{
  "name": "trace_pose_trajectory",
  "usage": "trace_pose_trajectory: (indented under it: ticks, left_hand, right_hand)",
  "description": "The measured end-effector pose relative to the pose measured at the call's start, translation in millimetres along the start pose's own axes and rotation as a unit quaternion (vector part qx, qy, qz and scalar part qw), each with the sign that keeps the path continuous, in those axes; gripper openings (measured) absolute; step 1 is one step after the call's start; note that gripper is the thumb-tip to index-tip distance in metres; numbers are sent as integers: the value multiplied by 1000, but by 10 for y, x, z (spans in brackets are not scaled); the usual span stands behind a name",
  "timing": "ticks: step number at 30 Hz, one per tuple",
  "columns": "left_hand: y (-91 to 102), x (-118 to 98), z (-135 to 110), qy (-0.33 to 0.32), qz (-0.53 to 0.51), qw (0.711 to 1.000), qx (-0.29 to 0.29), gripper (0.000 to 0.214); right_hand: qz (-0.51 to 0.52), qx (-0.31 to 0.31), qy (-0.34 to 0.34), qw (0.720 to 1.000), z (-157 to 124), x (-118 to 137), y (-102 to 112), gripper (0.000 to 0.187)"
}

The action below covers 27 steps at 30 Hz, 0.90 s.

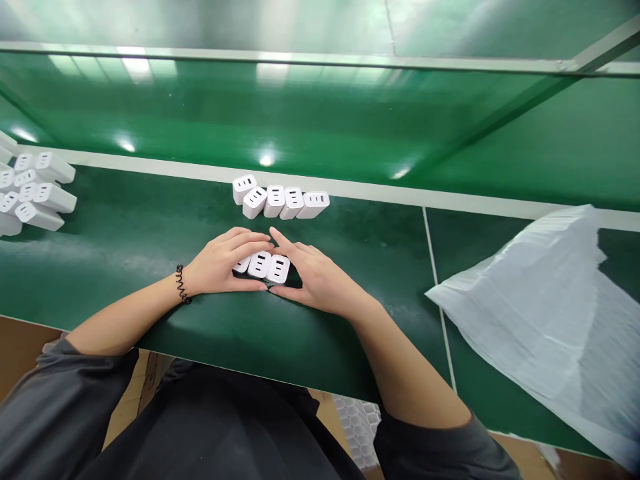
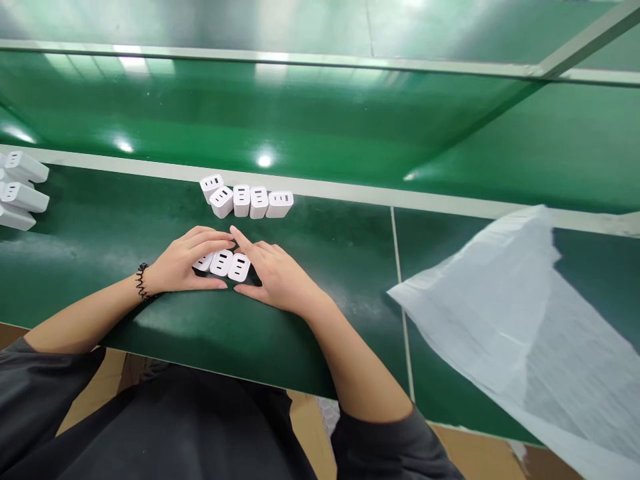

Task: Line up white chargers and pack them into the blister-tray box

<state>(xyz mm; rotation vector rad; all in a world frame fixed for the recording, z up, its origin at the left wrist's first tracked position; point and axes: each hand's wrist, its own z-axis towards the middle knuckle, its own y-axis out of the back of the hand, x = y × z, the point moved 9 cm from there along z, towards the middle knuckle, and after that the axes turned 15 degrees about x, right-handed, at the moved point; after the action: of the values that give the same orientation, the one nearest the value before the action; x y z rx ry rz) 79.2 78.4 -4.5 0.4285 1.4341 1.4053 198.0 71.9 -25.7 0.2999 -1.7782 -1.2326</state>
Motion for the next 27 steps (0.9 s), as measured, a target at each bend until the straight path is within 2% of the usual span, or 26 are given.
trace_pose_trajectory:
  ticks: [4, 9, 12, 15, 19, 24, 27]
  left_hand:
    - [-36, -106, 33, -14, 70, 997, -15, 61]
    - [-101, -149, 54, -22, 154, 988, -21, 50]
    - [12, -100, 26, -12, 93, 994, -56, 39]
    - [157, 82, -22, 58, -30, 994, -90, 28]
    - [152, 168, -35, 93, -74, 991, -59, 38]
    - [69, 132, -45, 88, -18, 995, -38, 57]
    - [26, 88, -49, 72, 11, 997, -26, 61]
  right_hand:
    - [-15, -17, 2, 1000, 14, -1, -15, 95]
    - [-3, -56, 14, 998, 32, 17, -8, 92]
    - [21, -59, 5, 998, 27, 14, 1, 94]
    - [81, -68, 0, 994, 18, -3, 7, 97]
    - [144, -77, 9, 987, 40, -23, -57, 93]
    - [152, -145, 42, 977, 5, 13, -14, 92]
    - [132, -152, 66, 977, -12, 111, -2, 90]
